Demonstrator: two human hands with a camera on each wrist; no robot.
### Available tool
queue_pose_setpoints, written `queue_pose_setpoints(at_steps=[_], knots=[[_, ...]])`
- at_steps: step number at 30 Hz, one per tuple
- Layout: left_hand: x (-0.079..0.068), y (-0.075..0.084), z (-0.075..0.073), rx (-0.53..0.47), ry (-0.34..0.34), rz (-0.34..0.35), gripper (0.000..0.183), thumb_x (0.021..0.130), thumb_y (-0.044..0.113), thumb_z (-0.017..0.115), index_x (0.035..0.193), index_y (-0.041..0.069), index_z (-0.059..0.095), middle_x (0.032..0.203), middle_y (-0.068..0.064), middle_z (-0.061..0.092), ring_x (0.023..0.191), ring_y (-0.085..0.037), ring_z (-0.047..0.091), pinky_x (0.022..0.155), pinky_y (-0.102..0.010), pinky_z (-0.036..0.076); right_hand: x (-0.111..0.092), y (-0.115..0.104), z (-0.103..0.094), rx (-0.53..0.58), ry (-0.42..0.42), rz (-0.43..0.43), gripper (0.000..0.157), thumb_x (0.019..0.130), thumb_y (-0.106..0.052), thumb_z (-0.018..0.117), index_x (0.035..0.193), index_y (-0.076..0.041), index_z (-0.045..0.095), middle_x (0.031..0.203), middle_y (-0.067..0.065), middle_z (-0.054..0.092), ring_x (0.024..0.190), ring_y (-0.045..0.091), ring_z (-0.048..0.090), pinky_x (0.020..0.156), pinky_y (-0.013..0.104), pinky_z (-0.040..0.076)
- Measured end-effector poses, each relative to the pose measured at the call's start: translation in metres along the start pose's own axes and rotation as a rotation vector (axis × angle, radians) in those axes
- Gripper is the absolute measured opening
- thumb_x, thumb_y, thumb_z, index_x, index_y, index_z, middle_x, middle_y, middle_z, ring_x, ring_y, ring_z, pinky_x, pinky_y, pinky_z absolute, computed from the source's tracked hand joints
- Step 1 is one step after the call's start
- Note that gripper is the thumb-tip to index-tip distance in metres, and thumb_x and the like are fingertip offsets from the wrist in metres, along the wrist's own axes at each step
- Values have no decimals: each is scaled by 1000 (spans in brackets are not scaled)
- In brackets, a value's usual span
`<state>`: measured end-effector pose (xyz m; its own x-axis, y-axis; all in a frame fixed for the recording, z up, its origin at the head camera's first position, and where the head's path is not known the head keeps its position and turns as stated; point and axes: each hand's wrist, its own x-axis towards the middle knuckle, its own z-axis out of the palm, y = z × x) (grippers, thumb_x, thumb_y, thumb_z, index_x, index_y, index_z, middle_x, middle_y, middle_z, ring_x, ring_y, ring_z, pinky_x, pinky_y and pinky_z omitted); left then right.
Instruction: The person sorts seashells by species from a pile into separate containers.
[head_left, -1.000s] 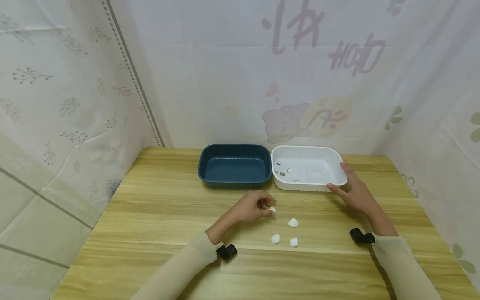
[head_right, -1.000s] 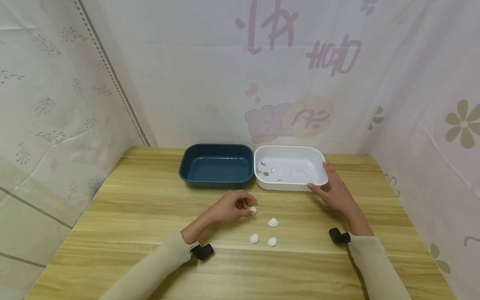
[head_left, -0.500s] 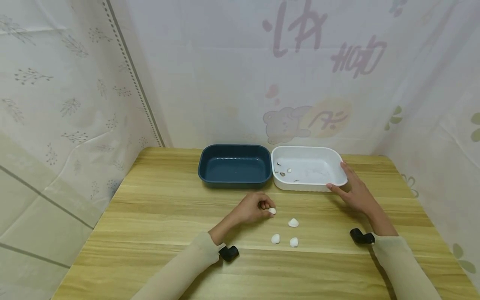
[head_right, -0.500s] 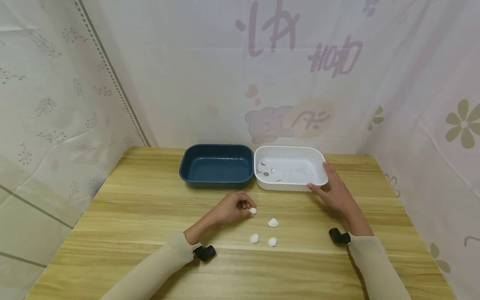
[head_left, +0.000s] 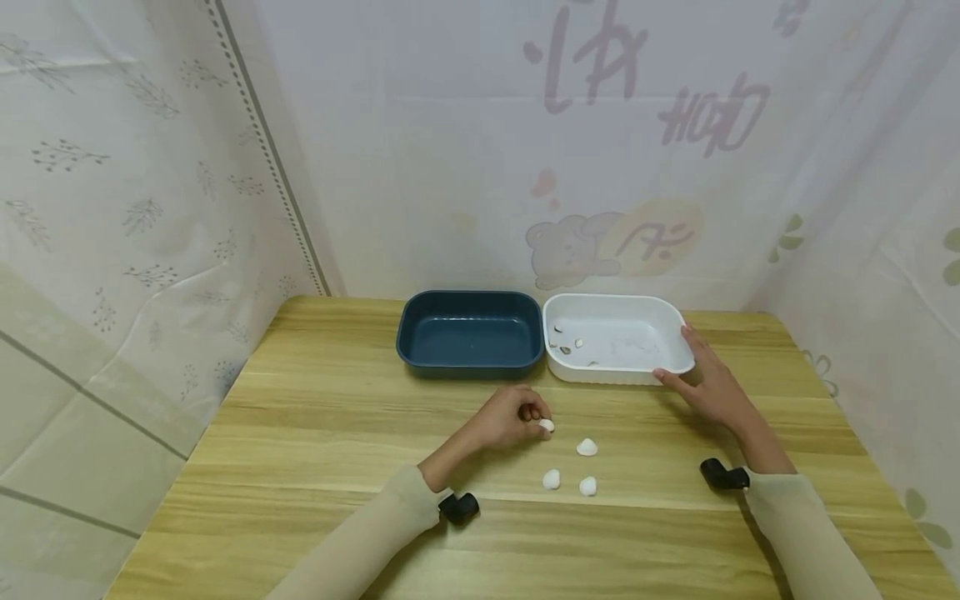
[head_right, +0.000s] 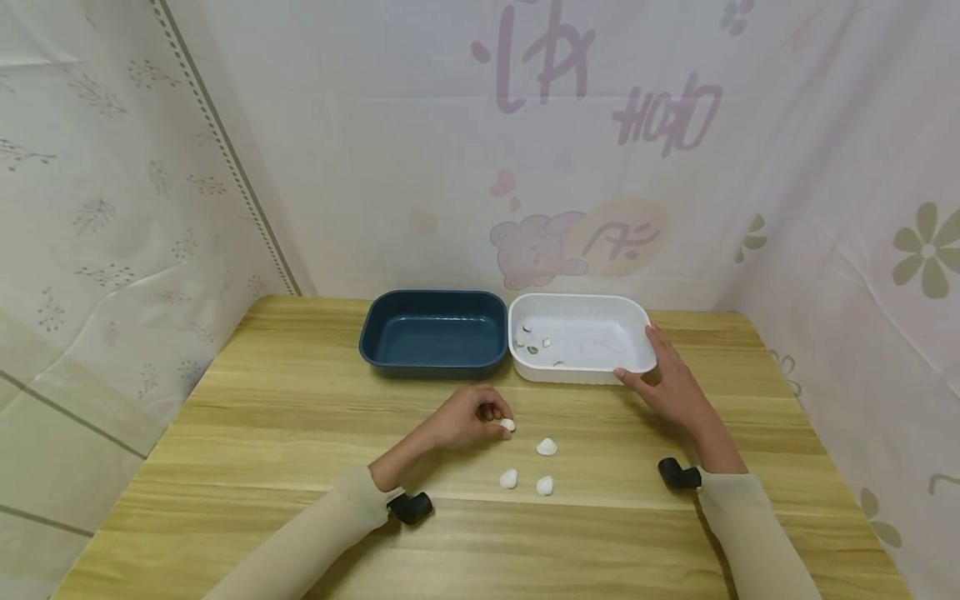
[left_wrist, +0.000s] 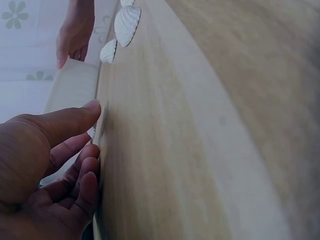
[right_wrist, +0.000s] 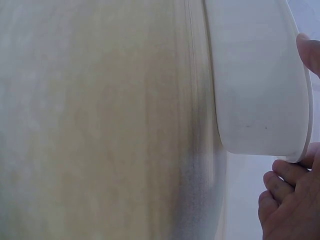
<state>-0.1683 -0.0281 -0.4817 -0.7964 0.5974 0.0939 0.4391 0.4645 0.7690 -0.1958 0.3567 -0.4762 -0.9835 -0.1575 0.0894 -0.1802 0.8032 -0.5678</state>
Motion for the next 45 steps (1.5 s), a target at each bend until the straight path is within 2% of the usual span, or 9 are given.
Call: queue_pose_setpoints(at_steps=[8,16,21,26,33,45], knots=[[-2,1,-1,-5,-3,9,16,82,8,86,93,5,75,87,-11,68,84,-23,63,73,-18,46,0,1,1,0,-8,1,101,98,-49,66,166,-10,2,171,23,6,153,56,12,112,79,21],[-4,4,-3,-18,9,-10,19,83,8,86,95,3,72,88,-11,68,82,-20,64,71,-16,48,-1,-1,1,4,-13,11,101,98,-49,66,166,-11,2,172,21,4,153,56,12,112,79,20],[-6,8,-9,-11,19,9,17,84,7,85,95,3,72,88,-11,68,81,-18,63,70,-16,49,0,0,1,11,-9,4,101,98,-48,66,166,-12,1,172,22,4,153,56,12,112,80,21],[-6,18,-19,-2,33,31,16,85,5,83,96,3,72,89,-10,67,81,-16,63,70,-16,50,0,4,0,6,-2,4,101,98,-49,66,166,-13,0,172,22,4,152,57,13,111,80,21],[-5,29,-37,33,73,93,16,85,5,82,97,4,72,89,-11,67,81,-21,63,70,-19,53,0,3,-1,9,-3,11,101,98,-48,66,166,-14,0,172,21,4,152,57,12,111,80,21],[1,36,-73,87,127,91,15,89,13,81,100,8,73,91,-7,65,81,-19,62,69,-20,51,2,6,2,12,9,0,101,98,-49,66,166,-16,0,172,22,6,153,57,13,110,81,21]])
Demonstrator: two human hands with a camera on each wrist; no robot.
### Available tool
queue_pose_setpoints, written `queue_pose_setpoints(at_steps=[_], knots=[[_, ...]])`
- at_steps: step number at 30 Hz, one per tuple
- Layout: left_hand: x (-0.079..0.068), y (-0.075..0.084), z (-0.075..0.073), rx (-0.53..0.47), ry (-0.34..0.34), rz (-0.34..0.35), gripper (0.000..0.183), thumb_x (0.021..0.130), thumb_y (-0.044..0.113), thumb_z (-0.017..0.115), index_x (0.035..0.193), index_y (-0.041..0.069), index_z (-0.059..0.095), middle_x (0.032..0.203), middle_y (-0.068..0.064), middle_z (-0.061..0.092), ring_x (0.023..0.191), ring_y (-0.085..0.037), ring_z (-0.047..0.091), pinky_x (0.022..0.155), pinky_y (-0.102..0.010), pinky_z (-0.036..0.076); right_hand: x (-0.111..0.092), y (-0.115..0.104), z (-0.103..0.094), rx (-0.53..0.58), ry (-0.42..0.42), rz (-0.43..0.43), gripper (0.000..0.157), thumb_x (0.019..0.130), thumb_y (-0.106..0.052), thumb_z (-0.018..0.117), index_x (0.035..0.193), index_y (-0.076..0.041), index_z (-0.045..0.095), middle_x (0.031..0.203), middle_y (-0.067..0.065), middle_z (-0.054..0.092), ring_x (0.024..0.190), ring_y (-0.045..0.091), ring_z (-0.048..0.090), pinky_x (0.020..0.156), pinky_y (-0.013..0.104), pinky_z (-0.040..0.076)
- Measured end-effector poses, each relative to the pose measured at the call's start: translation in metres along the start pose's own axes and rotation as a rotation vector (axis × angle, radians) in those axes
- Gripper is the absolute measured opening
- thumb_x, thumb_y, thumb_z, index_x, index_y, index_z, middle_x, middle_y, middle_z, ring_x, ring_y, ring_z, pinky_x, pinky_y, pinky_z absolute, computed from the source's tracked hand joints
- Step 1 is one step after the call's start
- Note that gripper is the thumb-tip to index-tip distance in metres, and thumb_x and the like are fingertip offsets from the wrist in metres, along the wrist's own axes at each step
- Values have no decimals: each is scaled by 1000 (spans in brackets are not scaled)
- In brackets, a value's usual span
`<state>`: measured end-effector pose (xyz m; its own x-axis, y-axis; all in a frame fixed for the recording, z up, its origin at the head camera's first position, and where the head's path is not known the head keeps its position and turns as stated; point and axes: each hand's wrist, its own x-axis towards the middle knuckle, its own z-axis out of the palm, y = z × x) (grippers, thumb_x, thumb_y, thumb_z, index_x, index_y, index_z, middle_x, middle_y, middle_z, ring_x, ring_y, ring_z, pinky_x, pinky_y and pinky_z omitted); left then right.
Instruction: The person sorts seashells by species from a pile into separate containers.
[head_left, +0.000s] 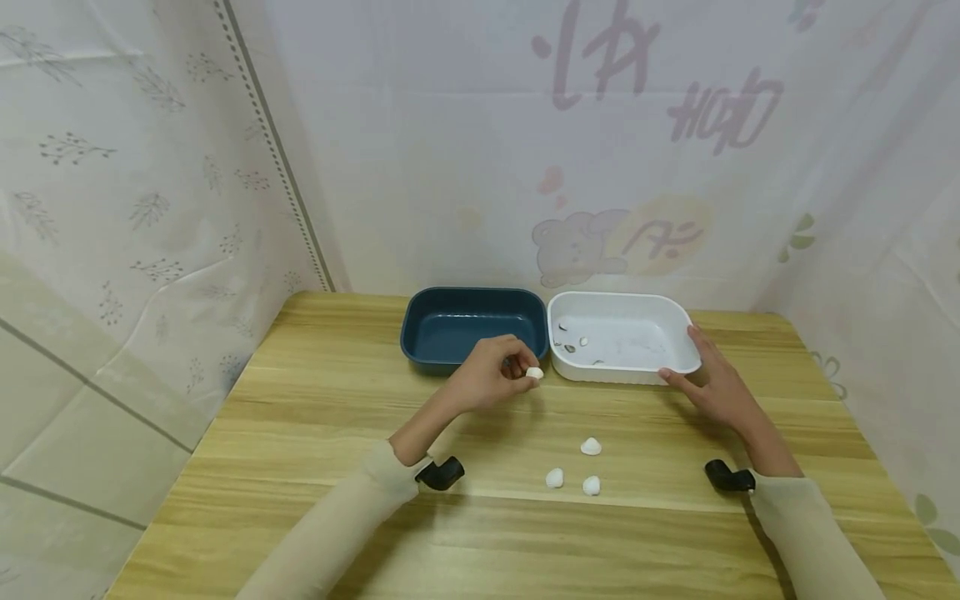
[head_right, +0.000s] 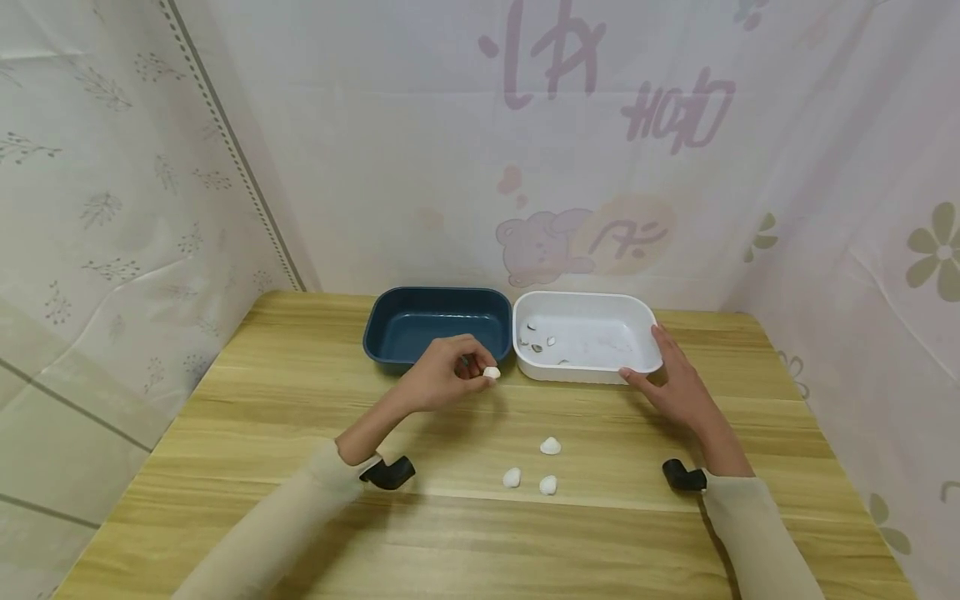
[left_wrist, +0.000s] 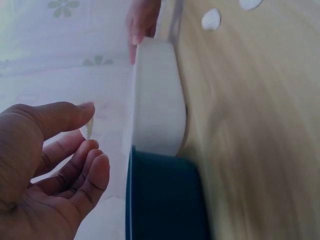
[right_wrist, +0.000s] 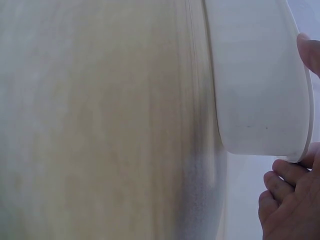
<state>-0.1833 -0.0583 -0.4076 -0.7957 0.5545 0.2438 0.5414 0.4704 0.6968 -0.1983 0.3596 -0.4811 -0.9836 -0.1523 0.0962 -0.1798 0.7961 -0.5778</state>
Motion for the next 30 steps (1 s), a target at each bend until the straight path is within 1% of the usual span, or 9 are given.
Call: queue_pose_setpoints(at_steps=[5,10,19,25,30], knots=[[5,-4,-10,12,11,-12,15,90,14,81,101,7,73,94,-8,67,84,-21,63,72,-22,52,0,0,0,1,-4,2,101,98,-49,66,166,-14,0,172,21,4,153,57,12,111,81,20],[11,-11,-20,24,23,-48,16,91,17,80,103,9,73,95,-7,67,85,-19,62,74,-24,53,0,-1,0,-8,-9,4,101,98,-50,65,166,-14,0,172,22,4,153,56,11,111,81,20],[19,-22,-36,28,42,-73,17,93,19,78,105,8,73,98,-7,67,87,-18,61,79,-30,54,-2,-2,-1,-14,-22,17,102,97,-50,66,166,-14,0,172,21,4,154,55,11,112,80,20],[27,-29,-45,40,70,-100,17,93,18,77,106,7,73,100,-9,68,88,-20,63,80,-32,54,-2,-3,-1,-9,-19,3,102,98,-49,66,166,-12,0,171,22,5,153,56,12,111,80,21],[35,-35,-50,61,82,-129,17,95,18,75,107,6,73,99,-9,68,89,-22,62,80,-34,53,-2,-3,-1,-11,-17,2,101,98,-48,66,166,-12,1,171,23,5,153,56,12,111,80,21]])
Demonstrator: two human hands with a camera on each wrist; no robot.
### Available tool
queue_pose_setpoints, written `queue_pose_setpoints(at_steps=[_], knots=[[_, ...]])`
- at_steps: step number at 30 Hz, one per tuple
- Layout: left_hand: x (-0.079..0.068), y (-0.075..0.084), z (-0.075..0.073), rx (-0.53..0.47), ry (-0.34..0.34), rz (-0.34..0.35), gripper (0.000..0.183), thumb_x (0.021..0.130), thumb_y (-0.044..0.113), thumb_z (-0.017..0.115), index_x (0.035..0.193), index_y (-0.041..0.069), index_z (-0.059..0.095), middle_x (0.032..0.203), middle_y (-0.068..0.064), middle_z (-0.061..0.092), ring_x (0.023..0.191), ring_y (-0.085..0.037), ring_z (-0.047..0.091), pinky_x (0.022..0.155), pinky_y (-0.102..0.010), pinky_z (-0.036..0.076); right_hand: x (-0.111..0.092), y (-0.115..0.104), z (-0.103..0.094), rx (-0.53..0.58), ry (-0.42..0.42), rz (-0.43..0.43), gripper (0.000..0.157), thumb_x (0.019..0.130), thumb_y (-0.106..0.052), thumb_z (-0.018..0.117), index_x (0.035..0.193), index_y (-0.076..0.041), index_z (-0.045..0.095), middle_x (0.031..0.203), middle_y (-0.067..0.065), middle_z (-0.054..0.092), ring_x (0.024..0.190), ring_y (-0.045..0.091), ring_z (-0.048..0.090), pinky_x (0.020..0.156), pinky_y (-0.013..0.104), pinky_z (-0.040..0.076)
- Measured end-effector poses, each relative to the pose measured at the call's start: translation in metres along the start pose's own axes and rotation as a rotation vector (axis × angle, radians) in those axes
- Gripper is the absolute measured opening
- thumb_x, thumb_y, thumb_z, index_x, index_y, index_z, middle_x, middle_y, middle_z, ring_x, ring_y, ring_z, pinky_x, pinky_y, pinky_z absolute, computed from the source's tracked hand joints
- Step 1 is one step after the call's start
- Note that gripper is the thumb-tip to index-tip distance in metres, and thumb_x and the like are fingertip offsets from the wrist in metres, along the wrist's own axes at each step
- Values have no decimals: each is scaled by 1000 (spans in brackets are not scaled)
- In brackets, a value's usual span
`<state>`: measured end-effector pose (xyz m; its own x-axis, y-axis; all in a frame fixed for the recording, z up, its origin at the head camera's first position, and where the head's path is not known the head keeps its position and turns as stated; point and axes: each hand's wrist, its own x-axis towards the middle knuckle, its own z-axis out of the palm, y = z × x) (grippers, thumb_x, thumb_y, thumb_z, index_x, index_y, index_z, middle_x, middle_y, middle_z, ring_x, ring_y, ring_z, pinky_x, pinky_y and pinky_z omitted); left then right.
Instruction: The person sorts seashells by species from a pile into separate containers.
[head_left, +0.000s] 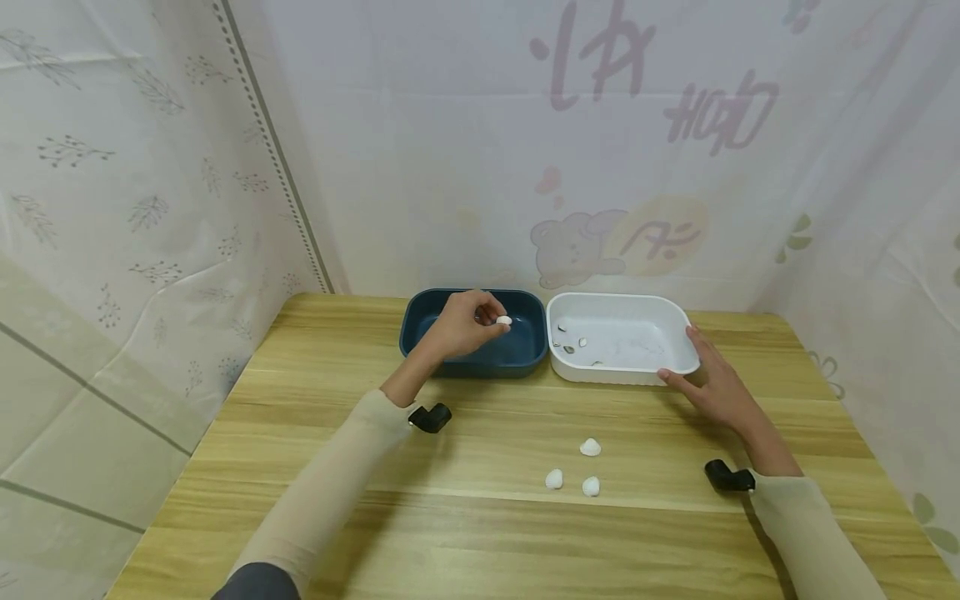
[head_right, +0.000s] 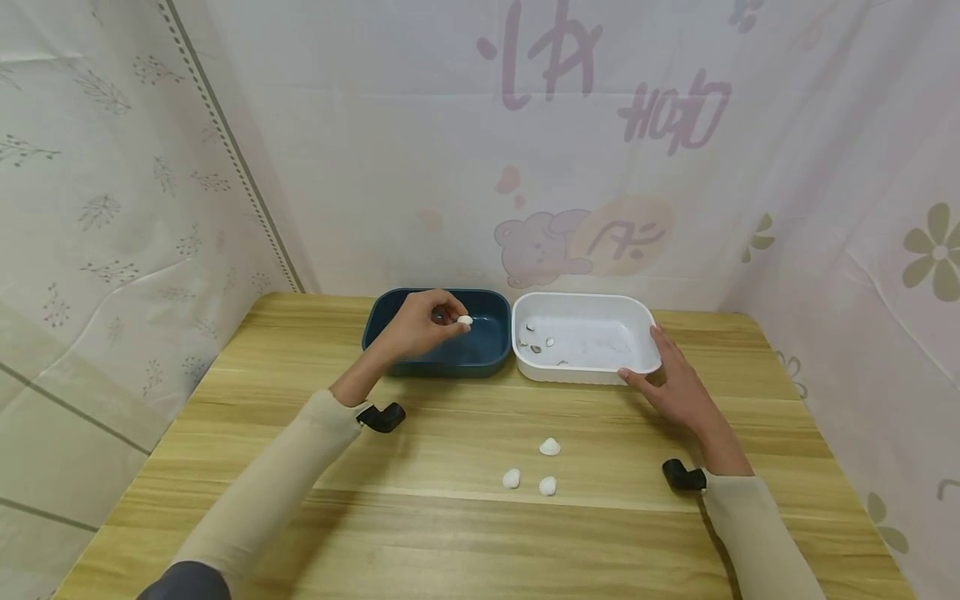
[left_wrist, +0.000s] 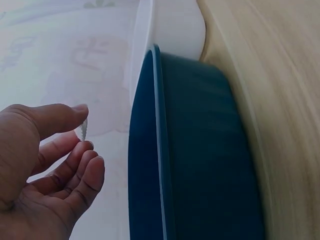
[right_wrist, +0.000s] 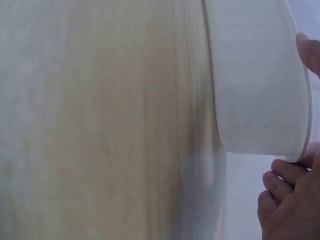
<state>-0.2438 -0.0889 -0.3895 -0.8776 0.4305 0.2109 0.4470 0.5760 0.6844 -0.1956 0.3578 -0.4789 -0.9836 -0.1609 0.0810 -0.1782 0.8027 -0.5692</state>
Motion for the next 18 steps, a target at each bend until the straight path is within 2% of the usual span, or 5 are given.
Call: queue_pose_setpoints(at_steps=[6,18], knots=[[12,-8,1,11,-7,-28,20,97,19,73,109,4,72,102,-11,68,91,-23,64,85,-36,54,0,-2,-1,5,-4,5,101,98,-49,66,166,-12,0,171,23,5,153,56,11,111,81,21],[28,-22,0,15,-12,-145,20,98,20,72,111,6,70,105,-11,67,95,-26,63,86,-39,54,0,-3,-1,9,-5,5,101,98,-49,66,166,-12,0,172,22,4,153,57,13,111,80,21]])
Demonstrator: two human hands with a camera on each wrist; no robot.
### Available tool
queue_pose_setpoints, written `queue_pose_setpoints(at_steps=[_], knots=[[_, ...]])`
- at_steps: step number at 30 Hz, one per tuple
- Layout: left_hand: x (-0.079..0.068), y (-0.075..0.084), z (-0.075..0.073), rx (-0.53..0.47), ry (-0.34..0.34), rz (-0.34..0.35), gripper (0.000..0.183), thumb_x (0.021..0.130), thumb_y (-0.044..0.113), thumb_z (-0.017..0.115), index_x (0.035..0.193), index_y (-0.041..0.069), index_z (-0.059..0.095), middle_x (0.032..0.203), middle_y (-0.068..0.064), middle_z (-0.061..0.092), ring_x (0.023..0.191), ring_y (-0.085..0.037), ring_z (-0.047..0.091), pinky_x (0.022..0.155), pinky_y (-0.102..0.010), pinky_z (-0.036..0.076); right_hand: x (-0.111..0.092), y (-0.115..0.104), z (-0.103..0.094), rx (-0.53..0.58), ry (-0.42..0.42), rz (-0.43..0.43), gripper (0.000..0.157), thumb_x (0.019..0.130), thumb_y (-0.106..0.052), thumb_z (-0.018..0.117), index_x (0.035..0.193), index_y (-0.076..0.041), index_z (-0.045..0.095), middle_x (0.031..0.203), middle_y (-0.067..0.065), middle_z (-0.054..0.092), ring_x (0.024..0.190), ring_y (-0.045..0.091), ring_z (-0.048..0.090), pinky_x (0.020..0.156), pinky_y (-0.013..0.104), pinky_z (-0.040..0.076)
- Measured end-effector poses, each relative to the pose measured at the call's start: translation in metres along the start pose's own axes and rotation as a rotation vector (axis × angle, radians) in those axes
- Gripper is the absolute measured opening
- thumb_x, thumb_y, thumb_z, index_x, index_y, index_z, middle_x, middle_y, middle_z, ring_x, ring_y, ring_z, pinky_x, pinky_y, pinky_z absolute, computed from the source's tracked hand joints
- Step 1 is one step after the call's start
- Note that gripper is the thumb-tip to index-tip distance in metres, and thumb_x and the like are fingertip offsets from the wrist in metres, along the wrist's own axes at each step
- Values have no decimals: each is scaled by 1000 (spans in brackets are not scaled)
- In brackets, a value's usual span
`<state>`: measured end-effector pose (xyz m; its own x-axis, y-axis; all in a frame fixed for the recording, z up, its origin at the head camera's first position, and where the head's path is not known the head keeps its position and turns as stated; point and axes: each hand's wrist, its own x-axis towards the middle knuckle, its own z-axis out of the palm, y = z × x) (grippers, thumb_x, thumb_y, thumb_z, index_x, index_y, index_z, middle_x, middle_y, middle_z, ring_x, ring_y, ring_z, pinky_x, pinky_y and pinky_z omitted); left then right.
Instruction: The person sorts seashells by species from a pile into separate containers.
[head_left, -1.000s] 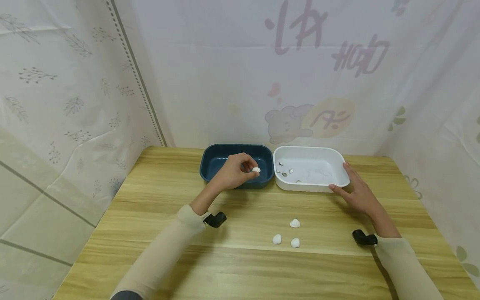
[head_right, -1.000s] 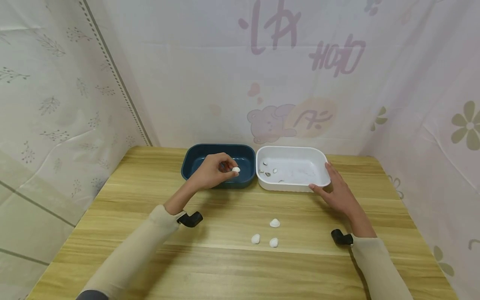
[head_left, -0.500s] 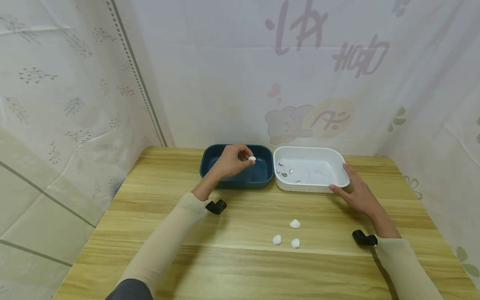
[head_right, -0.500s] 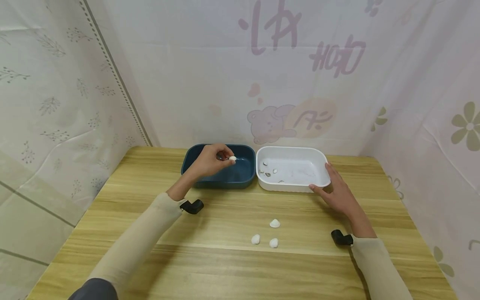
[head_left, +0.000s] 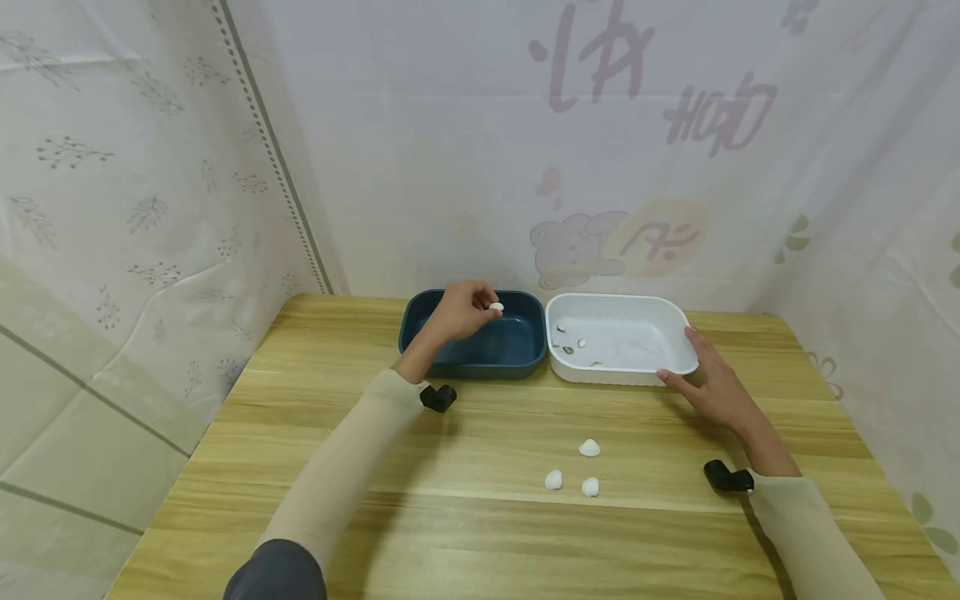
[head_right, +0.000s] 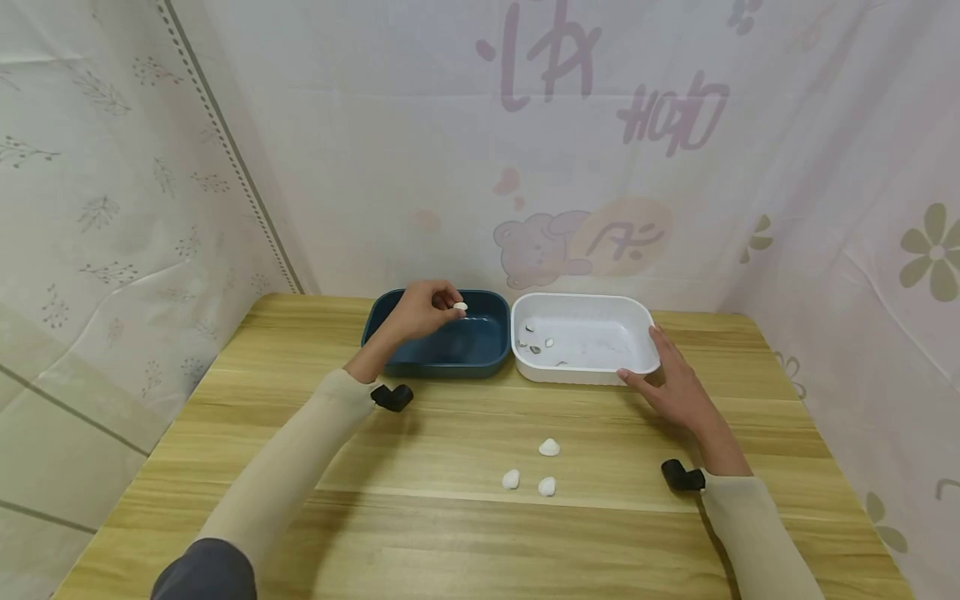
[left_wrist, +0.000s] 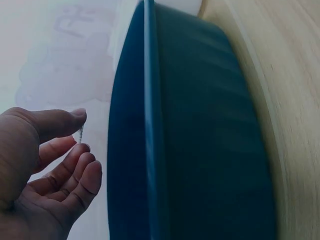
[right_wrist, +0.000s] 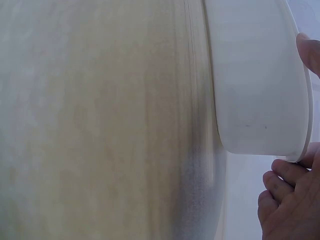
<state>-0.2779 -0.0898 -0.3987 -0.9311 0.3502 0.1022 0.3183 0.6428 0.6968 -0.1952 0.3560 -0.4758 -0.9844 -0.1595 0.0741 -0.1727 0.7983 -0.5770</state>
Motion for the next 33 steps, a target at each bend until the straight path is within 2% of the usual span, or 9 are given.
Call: queue_pose_setpoints(at_steps=[7,17,25,33], knots=[[5,-9,2,2,13,-20,23,95,16,74,112,1,70,105,-14,67,96,-29,64,89,-42,54,0,0,1,-4,3,1,101,98,-48,66,166,-12,1,171,23,6,153,56,13,111,81,21],[0,-14,0,12,-18,-50,43,96,28,74,129,1,65,123,-18,65,108,-31,64,96,-44,54,-1,-1,0,-4,2,10,101,98,-49,65,166,-13,-1,172,22,5,153,57,13,110,80,22],[-12,-7,-4,0,-41,-14,51,98,33,71,137,2,61,133,-22,63,116,-34,64,99,-46,54,-1,0,1,-6,2,14,101,98,-49,66,166,-14,-1,172,21,4,153,57,13,110,81,22],[-26,-1,-2,13,-23,64,50,95,36,74,136,9,63,132,-20,64,118,-33,64,100,-46,53,-1,1,2,-6,3,15,101,98,-50,66,166,-14,-1,172,21,4,153,56,13,110,81,22]])
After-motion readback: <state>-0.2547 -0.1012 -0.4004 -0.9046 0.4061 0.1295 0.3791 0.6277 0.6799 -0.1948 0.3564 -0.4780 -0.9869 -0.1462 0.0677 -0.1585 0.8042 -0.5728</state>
